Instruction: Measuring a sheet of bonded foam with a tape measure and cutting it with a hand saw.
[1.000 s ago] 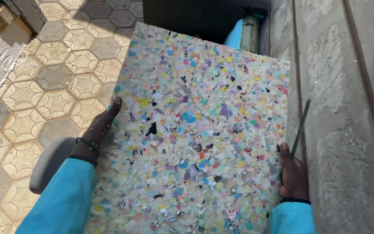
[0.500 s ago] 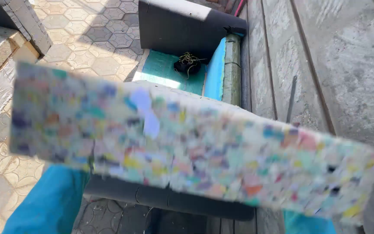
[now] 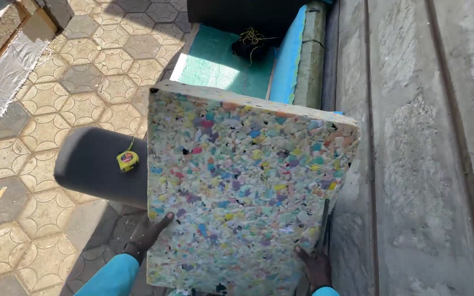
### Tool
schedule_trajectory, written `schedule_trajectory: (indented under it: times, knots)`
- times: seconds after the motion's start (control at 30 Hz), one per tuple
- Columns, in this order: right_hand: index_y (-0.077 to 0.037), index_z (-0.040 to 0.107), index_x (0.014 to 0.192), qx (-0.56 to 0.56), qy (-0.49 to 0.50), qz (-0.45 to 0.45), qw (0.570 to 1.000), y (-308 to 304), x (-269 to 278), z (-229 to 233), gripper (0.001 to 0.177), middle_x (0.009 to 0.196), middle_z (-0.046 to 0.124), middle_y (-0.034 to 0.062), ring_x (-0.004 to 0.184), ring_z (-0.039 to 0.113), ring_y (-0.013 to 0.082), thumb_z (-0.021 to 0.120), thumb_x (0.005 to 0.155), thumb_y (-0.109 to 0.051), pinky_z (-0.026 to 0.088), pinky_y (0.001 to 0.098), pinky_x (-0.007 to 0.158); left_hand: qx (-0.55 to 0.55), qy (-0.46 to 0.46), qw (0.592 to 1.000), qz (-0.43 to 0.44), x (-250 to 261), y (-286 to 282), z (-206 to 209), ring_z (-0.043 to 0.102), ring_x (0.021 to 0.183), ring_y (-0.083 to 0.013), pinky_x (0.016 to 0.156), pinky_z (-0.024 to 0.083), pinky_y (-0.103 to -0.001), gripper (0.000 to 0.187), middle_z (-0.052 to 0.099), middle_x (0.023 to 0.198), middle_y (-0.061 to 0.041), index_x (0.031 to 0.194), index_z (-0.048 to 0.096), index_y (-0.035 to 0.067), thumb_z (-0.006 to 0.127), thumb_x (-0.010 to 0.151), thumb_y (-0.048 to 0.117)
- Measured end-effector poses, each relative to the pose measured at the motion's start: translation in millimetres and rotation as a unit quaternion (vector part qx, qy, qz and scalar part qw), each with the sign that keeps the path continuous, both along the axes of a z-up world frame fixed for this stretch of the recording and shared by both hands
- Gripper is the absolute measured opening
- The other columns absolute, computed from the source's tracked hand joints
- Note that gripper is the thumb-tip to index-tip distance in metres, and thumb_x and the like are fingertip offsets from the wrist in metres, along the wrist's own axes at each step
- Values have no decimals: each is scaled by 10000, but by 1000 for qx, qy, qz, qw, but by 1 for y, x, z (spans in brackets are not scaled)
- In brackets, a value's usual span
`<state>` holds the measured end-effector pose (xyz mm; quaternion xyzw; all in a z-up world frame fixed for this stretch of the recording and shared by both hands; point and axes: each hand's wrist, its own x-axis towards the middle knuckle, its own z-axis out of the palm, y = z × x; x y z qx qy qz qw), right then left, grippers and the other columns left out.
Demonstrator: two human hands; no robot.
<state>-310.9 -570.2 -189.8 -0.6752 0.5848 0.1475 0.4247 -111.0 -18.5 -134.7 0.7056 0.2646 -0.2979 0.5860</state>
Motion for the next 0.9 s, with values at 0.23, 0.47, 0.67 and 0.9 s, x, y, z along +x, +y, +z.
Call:
schedule_trajectory:
  times: [0.23,0.47,0.67,0.9]
  knots:
    - [12,832,1599,-115,-29,19,993,6,9,3,978,1690,772,253,1536,709,507,981,917,-672,606,662,1254,158,-16,987,-38,9,-8,12,787,1506,-429,1184,620,-624,970,852,1657,-126,1633,844,165,830,879,776]
    - [-46,663,866,-279,-84,63,955,-39,61,56,757,845,719,211,814,696,396,838,1122,-736,439,545,710,219,-239,930,-171,103,-69,1,727,1406,-427,1152,578,-650,1099,819,1563,-190,1505,882,119,809,794,953]
    - [-80,569,900,-229,-18,83,970,-50,58,16,799,865,474,147,791,473,311,816,1052,-824,265,455,786,151,-155,975,-48,82,-66,-19,832,1355,-338,1029,747,-562,998,805,1544,-131,1512,719,94,1009,749,668]
    - [-72,799,1542,-208,15,5,978,-34,71,27,837,1480,801,191,1362,730,442,889,1012,-714,607,658,1132,205,-50,973,-97,115,-62,-20,740,1445,-354,1156,649,-595,1063,736,1602,-123,1538,723,140,972,740,798]
